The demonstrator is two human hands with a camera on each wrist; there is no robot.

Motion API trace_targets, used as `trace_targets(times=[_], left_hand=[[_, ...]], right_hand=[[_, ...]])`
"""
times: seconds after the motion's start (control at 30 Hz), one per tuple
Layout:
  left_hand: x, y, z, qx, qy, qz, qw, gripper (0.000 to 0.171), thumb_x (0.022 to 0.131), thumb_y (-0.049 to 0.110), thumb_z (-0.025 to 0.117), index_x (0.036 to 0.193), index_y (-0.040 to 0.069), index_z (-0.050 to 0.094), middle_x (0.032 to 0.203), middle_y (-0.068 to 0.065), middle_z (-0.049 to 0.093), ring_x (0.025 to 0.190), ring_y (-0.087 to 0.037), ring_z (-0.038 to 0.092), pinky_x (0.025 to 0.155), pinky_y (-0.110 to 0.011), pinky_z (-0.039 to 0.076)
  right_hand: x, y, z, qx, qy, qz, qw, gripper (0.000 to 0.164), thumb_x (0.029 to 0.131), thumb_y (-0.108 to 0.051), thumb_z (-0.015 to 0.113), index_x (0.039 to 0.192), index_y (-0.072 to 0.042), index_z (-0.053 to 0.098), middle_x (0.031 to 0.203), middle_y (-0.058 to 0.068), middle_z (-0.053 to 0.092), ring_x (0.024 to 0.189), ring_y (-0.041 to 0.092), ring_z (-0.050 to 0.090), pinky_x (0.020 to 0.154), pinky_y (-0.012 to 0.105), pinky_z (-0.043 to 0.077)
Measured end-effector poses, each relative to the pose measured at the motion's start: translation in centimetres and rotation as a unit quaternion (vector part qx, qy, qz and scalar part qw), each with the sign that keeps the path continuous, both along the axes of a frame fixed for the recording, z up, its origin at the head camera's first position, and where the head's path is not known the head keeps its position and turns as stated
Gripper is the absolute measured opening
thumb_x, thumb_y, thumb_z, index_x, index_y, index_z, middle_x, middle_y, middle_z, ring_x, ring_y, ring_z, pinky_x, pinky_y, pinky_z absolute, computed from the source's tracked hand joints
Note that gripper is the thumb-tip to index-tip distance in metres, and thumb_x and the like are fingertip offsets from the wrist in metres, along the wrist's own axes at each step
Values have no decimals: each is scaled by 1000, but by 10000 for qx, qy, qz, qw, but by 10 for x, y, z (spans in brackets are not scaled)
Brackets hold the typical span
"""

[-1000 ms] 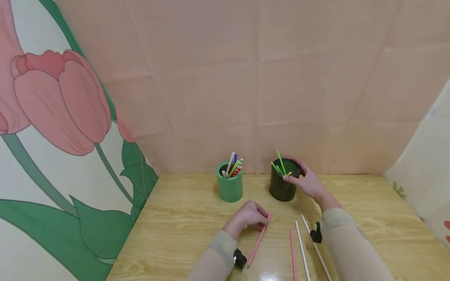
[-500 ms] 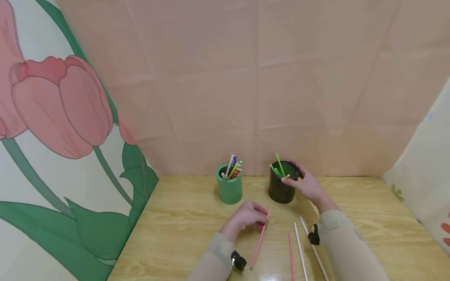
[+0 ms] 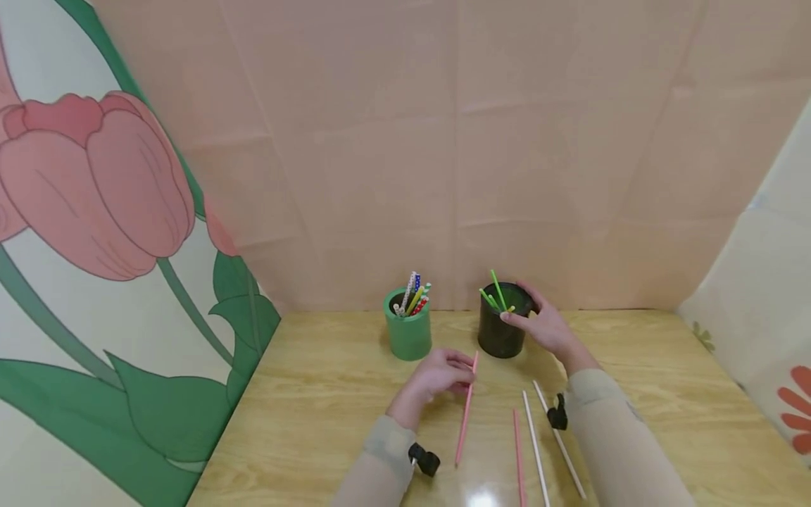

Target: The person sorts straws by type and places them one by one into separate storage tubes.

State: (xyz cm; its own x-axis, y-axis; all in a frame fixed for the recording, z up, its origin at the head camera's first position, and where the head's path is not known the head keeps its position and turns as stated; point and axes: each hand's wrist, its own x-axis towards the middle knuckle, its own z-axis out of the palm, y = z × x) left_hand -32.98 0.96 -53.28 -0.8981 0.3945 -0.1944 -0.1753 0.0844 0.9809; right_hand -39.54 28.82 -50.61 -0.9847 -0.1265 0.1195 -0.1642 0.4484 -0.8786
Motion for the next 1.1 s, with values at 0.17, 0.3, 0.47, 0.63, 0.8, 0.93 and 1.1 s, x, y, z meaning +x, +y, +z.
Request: trace_targets(times=[0.17, 0.3, 0.47, 0.63, 0.8, 0.93, 1.1], left_hand=[[0, -1, 11, 277, 90, 366, 9989, 25, 93, -8, 76, 118, -6, 72, 94, -12, 74, 81, -22, 75, 81, -46, 68], [-1, 0, 23, 651, 319, 610, 9955, 27, 93, -8, 75, 120, -8, 70, 97, -11, 74, 85, -21, 74, 84, -51, 67], [-1, 3, 39, 1082, 729, 861, 9877, 27, 92, -9, 74, 119, -6, 71, 99, -12, 74, 86, -21, 73, 84, -52, 67], [-2, 4, 50, 1382, 949, 1063, 9801, 24, 93, -8, 76, 116, -3, 72, 100, -13, 74, 85, -20, 73, 77, -41, 69], [-8, 9, 59, 1773, 1387, 1429, 9638, 27, 92, -12, 75, 118, -5, 70, 103, -14, 74, 86, -18, 72, 78, -39, 68], [-13, 14, 66, 1993, 1928, 1834, 9431, 27, 91, -13, 75, 117, -8, 68, 104, -14, 75, 88, -18, 72, 80, -39, 68], [-16, 18, 76, 2090, 2495, 2288, 9175, 25, 91, -13, 76, 114, -8, 68, 102, -13, 75, 88, -18, 71, 82, -41, 68]], right_hand=[[0, -1, 1, 13, -33, 12, 10000, 101, 96, -42, 82, 172, -19, 21, 165, 30, 38, 149, 46, 39, 119, 64, 36], [1, -1, 0, 70, -55, -28, 10000, 101, 96, -44, 81, 173, -19, 20, 166, 31, 36, 150, 47, 37, 119, 65, 36], [2, -1, 1, 50, -28, -39, 10000, 100, 96, -44, 81, 172, -20, 21, 166, 30, 37, 150, 46, 37, 119, 65, 36], [3, -2, 2, 37, -16, -20, 10000, 100, 96, -44, 81, 172, -19, 22, 166, 30, 36, 151, 46, 36, 120, 66, 35], [2, 0, 1, 30, -35, -30, 10000, 99, 95, -46, 82, 172, -23, 24, 166, 28, 37, 151, 43, 37, 120, 64, 35], [2, 2, 1, 4, -40, -20, 10000, 99, 95, -42, 82, 172, -22, 23, 166, 29, 36, 150, 44, 37, 120, 64, 35], [1, -1, -1, 0, -8, -62, 10000, 98, 95, -43, 82, 171, -21, 24, 166, 29, 38, 150, 44, 38, 120, 64, 34]])
